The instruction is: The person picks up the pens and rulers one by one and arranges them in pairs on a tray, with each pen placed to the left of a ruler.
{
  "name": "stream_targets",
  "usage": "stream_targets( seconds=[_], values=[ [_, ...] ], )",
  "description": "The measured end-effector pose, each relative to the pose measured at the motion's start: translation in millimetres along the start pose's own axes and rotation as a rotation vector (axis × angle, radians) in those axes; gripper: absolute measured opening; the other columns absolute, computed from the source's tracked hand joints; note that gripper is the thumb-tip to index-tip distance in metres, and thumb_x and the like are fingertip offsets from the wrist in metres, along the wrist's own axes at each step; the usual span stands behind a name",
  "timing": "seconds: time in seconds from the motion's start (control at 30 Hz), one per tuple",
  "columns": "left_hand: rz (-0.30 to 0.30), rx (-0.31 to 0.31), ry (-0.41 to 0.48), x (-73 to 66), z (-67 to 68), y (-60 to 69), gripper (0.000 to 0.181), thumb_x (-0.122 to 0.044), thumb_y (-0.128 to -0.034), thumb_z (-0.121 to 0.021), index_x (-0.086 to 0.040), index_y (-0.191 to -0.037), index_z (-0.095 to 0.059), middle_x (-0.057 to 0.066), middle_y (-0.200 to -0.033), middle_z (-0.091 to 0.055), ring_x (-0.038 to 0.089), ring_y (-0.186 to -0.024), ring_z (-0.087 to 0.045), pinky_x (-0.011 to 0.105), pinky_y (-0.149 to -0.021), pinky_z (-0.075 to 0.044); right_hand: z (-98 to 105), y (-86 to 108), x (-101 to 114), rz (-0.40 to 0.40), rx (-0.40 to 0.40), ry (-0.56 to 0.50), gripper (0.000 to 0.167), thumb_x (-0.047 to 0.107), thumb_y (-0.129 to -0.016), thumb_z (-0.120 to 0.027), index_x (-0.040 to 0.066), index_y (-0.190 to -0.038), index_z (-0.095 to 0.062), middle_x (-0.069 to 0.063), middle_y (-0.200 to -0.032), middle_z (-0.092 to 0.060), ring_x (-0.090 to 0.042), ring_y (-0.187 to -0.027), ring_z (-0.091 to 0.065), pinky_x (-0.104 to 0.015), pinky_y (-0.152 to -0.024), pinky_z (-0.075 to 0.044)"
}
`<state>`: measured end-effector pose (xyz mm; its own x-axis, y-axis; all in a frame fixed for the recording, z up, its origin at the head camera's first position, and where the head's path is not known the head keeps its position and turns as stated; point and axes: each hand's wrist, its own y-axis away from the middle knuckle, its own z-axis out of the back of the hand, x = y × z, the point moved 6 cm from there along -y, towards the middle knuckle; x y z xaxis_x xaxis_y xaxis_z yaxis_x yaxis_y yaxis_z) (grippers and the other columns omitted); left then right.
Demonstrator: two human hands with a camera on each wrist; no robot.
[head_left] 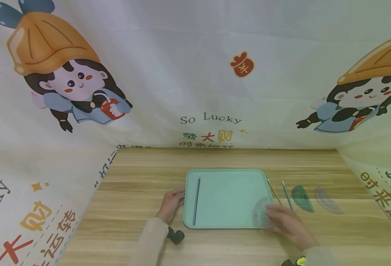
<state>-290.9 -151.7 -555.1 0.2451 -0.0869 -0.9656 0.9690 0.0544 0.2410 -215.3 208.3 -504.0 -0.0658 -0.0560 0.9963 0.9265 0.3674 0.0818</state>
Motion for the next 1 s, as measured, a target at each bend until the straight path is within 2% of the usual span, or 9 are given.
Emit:
stream_targets(
  seconds=[0.03, 0.07, 0.1, 0.2, 0.37, 0.6, 1.0],
  values=[
    [-0.001, 0.0, 0.001, 0.0, 0.0, 0.0, 0.035, -0.011, -0.0974, -0.046, 0.007, -0.126, -0.055, 0.025, -0.13, -0.056, 0.031, -0.113, -0.062, 0.032, -0.095, -0.056, -1, -3.0, -4, -0.075, -0.038, -0.041, 0.026, 0.013, -0.091, -0.062, 0.009, -0.117, -0.064, 0.006, -0.109, -0.06, -0.01, -0.095, -0.062, -0.025, -0.086, -0.059],
    [0.002, -0.003, 0.003, 0.2, 0.2, 0.0, 0.035, -0.01, -0.0973, -0.046, 0.006, -0.126, -0.055, 0.025, -0.13, -0.056, 0.03, -0.112, -0.062, 0.031, -0.095, -0.056, -3, -5.2, -5, -0.106, -0.074, -0.019, 0.032, 0.014, -0.091, -0.063, 0.004, -0.121, -0.061, 0.003, -0.111, -0.058, -0.012, -0.096, -0.062, -0.027, -0.087, -0.059],
    [0.0, -0.003, 0.005, 0.0, 0.2, 0.1, 0.035, -0.01, -0.0974, -0.046, 0.007, -0.126, -0.055, 0.025, -0.129, -0.056, 0.031, -0.112, -0.062, 0.031, -0.095, -0.057, -3, -5.7, -11, -0.24, -0.16, -0.119, 0.036, 0.017, -0.092, -0.061, 0.005, -0.126, -0.058, 0.007, -0.113, -0.056, -0.008, -0.097, -0.06, -0.027, -0.089, -0.059],
    [0.001, -0.001, 0.009, -0.1, 0.3, 0.1, 0.035, -0.01, -0.0974, -0.045, 0.007, -0.127, -0.055, 0.025, -0.13, -0.056, 0.031, -0.113, -0.062, 0.031, -0.095, -0.056, -8, -12.4, -15, -0.333, -0.239, -0.096, 0.05, 0.019, -0.091, -0.062, -0.004, -0.133, -0.047, -0.003, -0.115, -0.055, -0.012, -0.098, -0.058, -0.031, -0.089, -0.059],
    [-0.001, 0.016, 0.008, 0.5, -0.2, 0.1, 0.036, -0.011, -0.0979, -0.045, 0.007, -0.128, -0.054, 0.026, -0.131, -0.055, 0.032, -0.115, -0.06, 0.032, -0.097, -0.056, -16, -20.8, -13, -0.331, -0.246, -0.061, 0.055, 0.02, -0.093, -0.06, -0.008, -0.137, -0.041, -0.006, -0.119, -0.055, -0.013, -0.099, -0.059, -0.031, -0.09, -0.059],
    [-0.002, 0.009, 0.014, 2.2, 0.5, -1.9, 0.036, -0.011, -0.0976, -0.046, 0.007, -0.127, -0.054, 0.025, -0.131, -0.055, 0.031, -0.114, -0.061, 0.032, -0.096, -0.056, -25, -32.7, -11, -0.326, -0.25, -0.098, 0.053, 0.019, -0.093, -0.06, -0.007, -0.136, -0.043, 0.0, -0.107, -0.059, -0.011, -0.095, -0.06, -0.029, -0.089, -0.059],
    [-0.004, 0.015, 0.008, 2.4, 1.2, -2.6, 0.035, -0.011, -0.0972, -0.046, 0.007, -0.126, -0.055, 0.026, -0.129, -0.056, 0.03, -0.113, -0.061, 0.031, -0.096, -0.056, -38, -48.9, -9, -0.306, -0.216, -0.118, 0.051, 0.017, -0.094, -0.057, -0.007, -0.136, -0.042, 0.001, -0.102, -0.059, -0.011, -0.093, -0.059, -0.027, -0.087, -0.058]
  ],
)
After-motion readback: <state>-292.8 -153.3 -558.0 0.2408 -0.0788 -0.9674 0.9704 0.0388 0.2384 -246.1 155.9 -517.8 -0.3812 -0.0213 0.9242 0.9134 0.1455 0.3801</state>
